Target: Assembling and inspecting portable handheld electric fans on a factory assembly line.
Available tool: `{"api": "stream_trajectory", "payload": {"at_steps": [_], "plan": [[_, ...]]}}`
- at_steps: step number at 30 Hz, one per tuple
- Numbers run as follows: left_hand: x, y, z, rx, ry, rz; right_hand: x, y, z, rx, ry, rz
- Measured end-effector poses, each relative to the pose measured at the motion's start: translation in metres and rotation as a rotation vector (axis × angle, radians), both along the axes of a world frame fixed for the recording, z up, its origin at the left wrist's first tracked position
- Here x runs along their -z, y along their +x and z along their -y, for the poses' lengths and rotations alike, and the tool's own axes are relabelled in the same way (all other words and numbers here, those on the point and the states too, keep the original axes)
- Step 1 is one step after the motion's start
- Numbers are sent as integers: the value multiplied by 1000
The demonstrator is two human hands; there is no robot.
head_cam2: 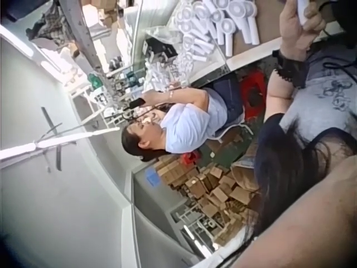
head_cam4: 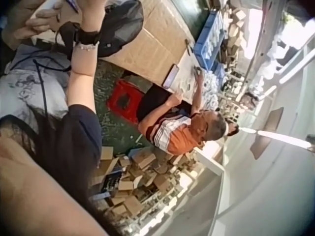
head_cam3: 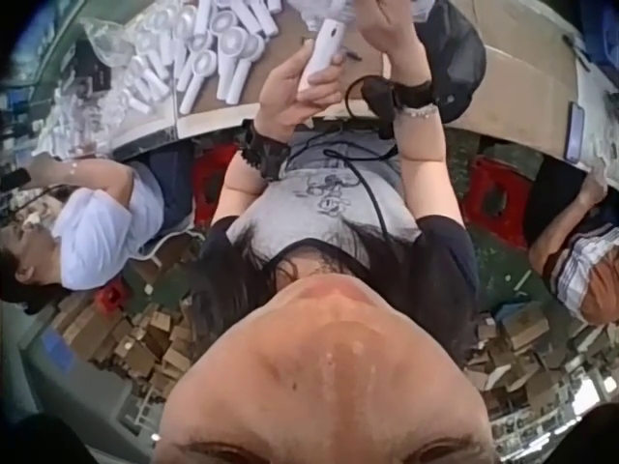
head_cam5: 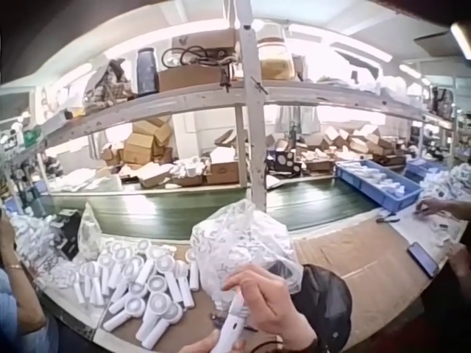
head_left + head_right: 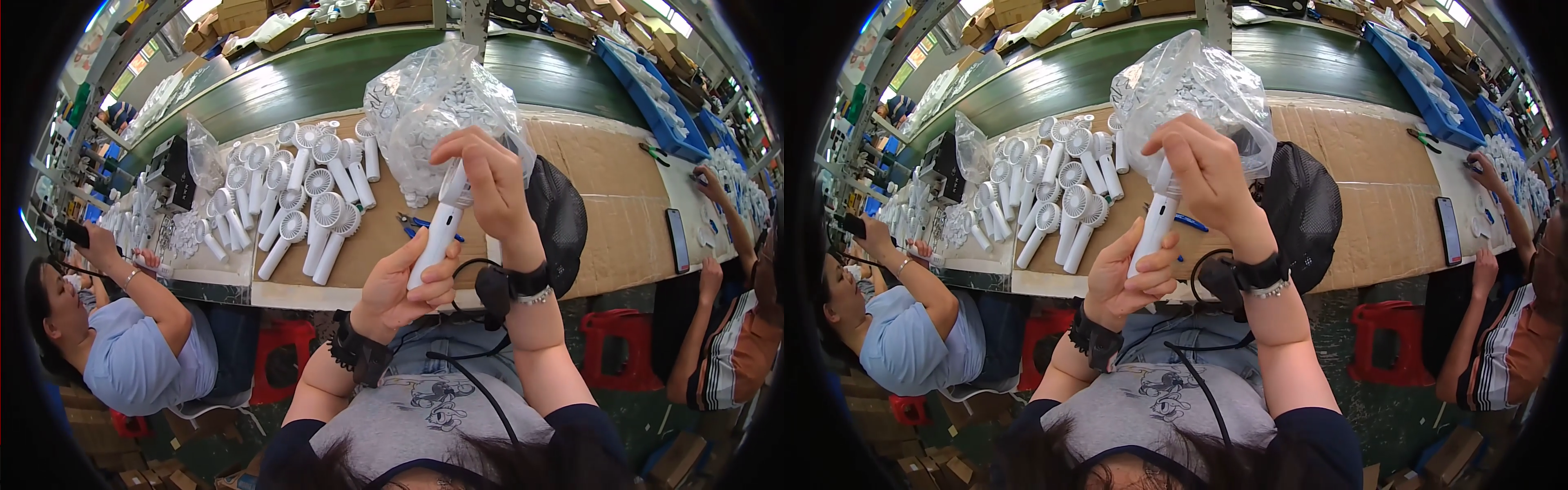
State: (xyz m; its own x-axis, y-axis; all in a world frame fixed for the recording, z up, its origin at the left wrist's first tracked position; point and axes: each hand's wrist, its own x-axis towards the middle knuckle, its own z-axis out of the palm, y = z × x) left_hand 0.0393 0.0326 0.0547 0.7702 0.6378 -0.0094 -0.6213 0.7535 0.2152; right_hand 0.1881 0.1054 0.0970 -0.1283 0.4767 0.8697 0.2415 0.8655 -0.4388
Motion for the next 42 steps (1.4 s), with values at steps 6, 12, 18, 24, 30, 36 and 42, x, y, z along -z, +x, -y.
{"api": "stream_trajectory", "payload": {"at_steps": [6,12,18,24,30,36,42], "plan": [[-2,9,6,24,41,-17,13,4,-2,-339,-328,-275],[-7,21,10,-14,55,-70,20,3,-3,-258,-238,-351],[-12,28,17,-91,124,-217,22,1,-1,-248,-244,-454],[-13,31,21,-117,159,-299,26,1,0,-237,-260,-457],[-5,22,12,-61,184,-299,27,3,1,-219,-256,-428],[-5,9,11,-42,344,-391,19,-3,10,-249,-197,-371],[-5,3,5,-83,230,-569,16,-13,15,-332,-109,-363]]}}
